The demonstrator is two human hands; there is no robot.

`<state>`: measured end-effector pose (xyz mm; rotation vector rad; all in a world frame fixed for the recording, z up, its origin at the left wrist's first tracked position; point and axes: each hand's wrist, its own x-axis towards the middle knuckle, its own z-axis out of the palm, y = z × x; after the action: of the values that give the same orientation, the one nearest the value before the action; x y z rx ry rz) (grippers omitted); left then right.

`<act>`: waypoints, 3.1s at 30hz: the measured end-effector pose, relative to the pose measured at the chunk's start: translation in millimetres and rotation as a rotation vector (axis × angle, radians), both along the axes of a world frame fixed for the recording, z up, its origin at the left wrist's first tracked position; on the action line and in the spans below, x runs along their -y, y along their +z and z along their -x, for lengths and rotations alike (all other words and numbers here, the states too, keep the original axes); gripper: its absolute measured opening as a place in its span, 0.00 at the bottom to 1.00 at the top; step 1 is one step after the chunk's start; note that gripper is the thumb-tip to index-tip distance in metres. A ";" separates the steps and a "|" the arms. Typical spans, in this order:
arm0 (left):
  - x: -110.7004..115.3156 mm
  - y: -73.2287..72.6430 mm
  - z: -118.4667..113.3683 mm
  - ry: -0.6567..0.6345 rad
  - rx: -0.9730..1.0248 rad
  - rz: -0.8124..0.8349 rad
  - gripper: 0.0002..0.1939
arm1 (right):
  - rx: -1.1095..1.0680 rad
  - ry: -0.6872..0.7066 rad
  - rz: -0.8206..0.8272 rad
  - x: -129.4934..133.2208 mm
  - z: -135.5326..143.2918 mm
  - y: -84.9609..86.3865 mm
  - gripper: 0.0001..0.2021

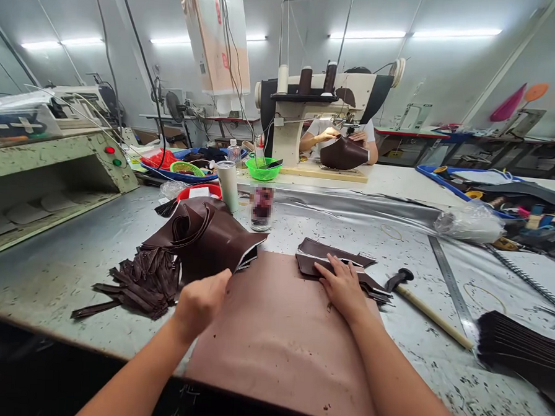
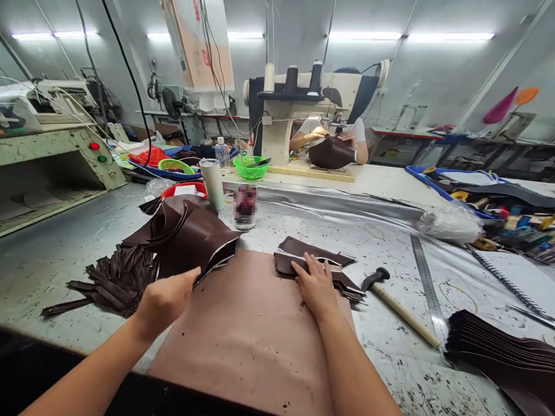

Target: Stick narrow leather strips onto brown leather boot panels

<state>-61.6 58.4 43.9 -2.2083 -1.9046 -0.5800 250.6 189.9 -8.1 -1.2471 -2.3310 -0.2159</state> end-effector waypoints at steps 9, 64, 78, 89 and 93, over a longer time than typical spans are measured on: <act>67.6 -46.9 -68.1 -0.426 0.061 -0.291 0.16 | -0.375 0.510 -0.196 105.9 34.9 36.7 0.13; 85.3 -38.7 -36.5 0.416 1.712 0.677 0.19 | -0.194 0.490 0.594 175.1 139.6 11.5 0.07; 85.8 -38.7 -37.6 0.475 1.790 0.621 0.19 | -0.386 0.617 0.789 165.7 127.8 5.3 0.07; 86.5 -40.8 -36.4 0.420 1.778 0.645 0.19 | -0.303 0.559 0.701 170.2 136.7 5.8 0.08; 87.3 -40.8 -36.4 0.413 1.764 0.648 0.19 | -0.330 0.588 0.762 168.9 133.6 8.2 0.06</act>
<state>-25.2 -28.9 3.1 -1.0437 -3.4004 -2.6470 116.9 21.0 0.1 -0.7238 -2.4119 1.0673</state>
